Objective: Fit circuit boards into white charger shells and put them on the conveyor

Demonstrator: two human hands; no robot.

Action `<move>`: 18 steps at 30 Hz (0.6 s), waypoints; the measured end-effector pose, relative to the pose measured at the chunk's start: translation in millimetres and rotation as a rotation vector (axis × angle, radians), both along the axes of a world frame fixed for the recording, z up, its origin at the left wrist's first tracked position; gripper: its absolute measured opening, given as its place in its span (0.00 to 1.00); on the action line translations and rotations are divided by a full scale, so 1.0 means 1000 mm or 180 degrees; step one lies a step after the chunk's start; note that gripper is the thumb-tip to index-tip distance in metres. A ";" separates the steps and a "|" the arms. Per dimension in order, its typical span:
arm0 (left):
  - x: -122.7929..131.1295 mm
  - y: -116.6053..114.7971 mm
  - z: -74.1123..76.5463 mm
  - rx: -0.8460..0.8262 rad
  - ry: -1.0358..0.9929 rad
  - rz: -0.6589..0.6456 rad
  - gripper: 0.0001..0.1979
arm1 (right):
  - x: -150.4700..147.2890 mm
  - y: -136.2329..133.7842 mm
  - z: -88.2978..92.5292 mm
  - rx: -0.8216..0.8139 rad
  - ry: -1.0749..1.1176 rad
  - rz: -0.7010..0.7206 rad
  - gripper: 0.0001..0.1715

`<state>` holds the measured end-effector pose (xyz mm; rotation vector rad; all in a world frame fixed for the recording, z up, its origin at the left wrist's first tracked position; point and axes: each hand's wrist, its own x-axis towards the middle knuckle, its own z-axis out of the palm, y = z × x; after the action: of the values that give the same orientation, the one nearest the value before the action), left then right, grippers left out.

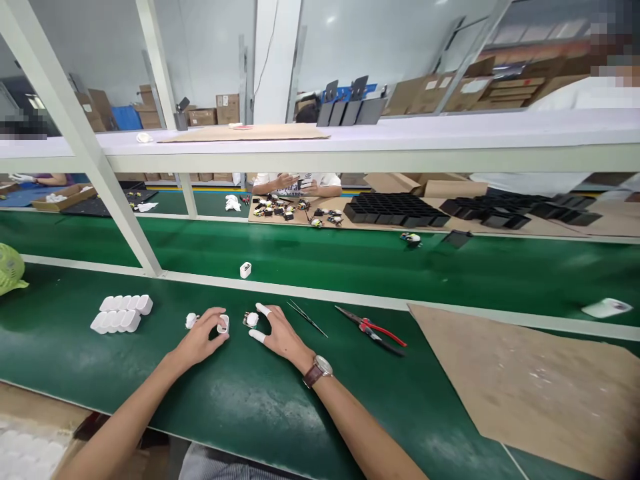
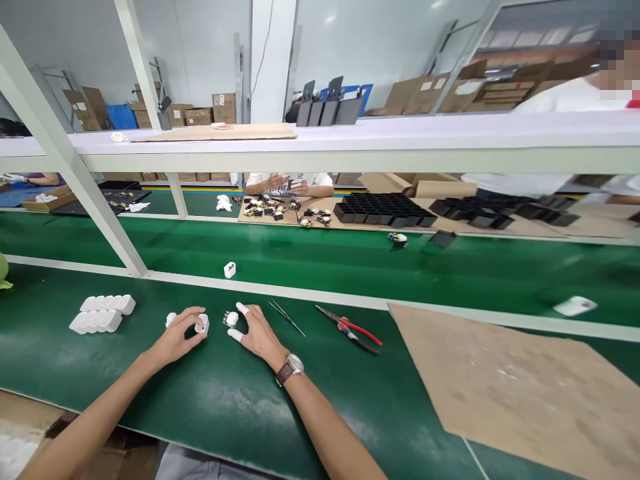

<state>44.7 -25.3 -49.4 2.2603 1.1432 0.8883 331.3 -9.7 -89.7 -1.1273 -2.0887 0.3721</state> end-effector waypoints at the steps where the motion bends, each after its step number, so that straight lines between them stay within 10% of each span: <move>1: 0.004 0.004 -0.004 -0.0026 -0.0055 0.0080 0.12 | 0.002 0.001 0.000 -0.0001 -0.0022 0.0019 0.44; 6: 0.026 0.028 -0.019 -0.0184 -0.0275 0.0397 0.33 | 0.001 0.010 0.000 0.0039 -0.0083 0.0035 0.37; 18: 0.038 0.020 -0.021 -0.0527 -0.0364 0.0653 0.35 | -0.001 -0.003 0.005 0.0106 0.0026 -0.0012 0.23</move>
<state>82.8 -4.9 -70.7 1.9605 1.3603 0.9497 330.7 -12.5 -84.5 -1.1083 -2.0780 0.3381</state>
